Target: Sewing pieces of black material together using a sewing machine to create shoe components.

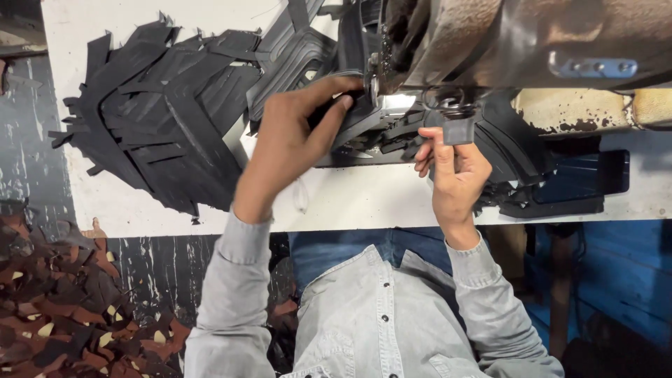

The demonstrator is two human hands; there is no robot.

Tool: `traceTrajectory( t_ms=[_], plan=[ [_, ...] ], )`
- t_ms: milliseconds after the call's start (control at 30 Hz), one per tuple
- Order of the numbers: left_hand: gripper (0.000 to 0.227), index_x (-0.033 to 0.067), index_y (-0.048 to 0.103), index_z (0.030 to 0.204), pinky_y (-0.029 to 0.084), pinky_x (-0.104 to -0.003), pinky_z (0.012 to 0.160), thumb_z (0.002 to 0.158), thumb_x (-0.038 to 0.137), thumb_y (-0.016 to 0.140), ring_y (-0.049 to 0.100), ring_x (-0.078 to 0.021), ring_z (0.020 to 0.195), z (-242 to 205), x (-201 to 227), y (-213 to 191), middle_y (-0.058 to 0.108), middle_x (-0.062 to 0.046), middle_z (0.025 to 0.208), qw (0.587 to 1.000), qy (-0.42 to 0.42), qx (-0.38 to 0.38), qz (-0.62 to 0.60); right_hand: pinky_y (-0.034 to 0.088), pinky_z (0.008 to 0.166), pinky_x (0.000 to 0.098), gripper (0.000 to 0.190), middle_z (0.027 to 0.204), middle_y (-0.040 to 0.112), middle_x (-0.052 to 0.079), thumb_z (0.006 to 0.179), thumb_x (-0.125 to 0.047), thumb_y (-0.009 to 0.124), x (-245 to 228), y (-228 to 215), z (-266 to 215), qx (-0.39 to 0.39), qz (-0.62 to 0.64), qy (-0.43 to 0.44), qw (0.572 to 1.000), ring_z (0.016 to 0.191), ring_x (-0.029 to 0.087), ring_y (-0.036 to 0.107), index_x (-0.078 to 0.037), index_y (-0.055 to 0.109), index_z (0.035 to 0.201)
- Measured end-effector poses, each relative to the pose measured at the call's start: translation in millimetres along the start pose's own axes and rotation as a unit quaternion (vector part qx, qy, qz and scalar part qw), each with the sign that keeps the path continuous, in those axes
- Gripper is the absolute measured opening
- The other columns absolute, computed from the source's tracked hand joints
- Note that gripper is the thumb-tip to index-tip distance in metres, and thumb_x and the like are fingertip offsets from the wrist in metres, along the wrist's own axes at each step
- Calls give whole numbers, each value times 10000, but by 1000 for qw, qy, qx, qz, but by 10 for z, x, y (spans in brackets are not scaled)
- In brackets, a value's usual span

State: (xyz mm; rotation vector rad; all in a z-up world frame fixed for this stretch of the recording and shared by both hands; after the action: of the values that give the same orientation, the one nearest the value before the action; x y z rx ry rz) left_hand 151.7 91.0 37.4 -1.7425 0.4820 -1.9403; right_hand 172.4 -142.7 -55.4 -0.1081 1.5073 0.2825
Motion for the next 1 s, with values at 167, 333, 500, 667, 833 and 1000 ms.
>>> traceTrajectory(
  t_ms=[167,333,500,667,833,1000],
  plan=[
    [259,57,737,1260,413,-257,547,1028,114,637,504,-40,615,-289,-116,308,743,-59,807,984,-82,84,-132,512,668,238,251,885,685,72,1131,-160,557,-190,244,57,-30,-13,-7,999,744,107,633,37,681,1224],
    [358,72,655,1368,515,-234,633,1013,110,624,586,-49,678,-452,-57,434,807,-79,1068,962,-139,171,-159,573,846,240,200,1049,731,93,1071,-38,621,-325,499,198,-79,3,-3,997,933,120,708,36,648,1256],
    [447,99,474,1519,547,-259,795,1084,92,579,671,-107,870,-572,90,492,687,-126,1337,973,-61,193,-109,566,923,241,218,1148,712,88,1026,27,693,-288,529,274,-81,-1,19,997,1029,119,697,63,677,1241],
    [667,131,310,1635,496,-234,623,1036,106,603,581,-77,610,-875,39,640,617,-65,746,957,-183,165,-151,562,854,222,229,1113,725,81,1011,41,694,-207,506,293,-91,53,69,992,977,110,701,59,685,1239],
    [702,130,413,1606,510,-282,786,962,60,683,541,-149,809,-1067,131,632,578,-40,874,973,-132,172,-76,568,878,218,193,1111,731,83,1003,54,695,-202,505,320,-94,41,62,993,985,105,702,60,703,1196],
    [590,129,534,1485,511,-293,798,926,75,716,550,-164,836,-992,46,544,650,-24,942,968,-132,192,-88,556,827,204,185,1087,735,76,1003,45,692,-228,524,319,-91,25,72,993,957,94,698,57,711,1187]
  ],
)
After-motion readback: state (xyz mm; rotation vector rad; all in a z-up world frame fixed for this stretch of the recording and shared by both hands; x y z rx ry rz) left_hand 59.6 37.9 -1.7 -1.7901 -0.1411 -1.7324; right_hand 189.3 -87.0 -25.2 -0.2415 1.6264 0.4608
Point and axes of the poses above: each hand's wrist, its own z-axis towards the middle knuckle, its own y-axis out of the palm, x = y × z, the point moved 8 cm from there along z, towards the middle knuckle
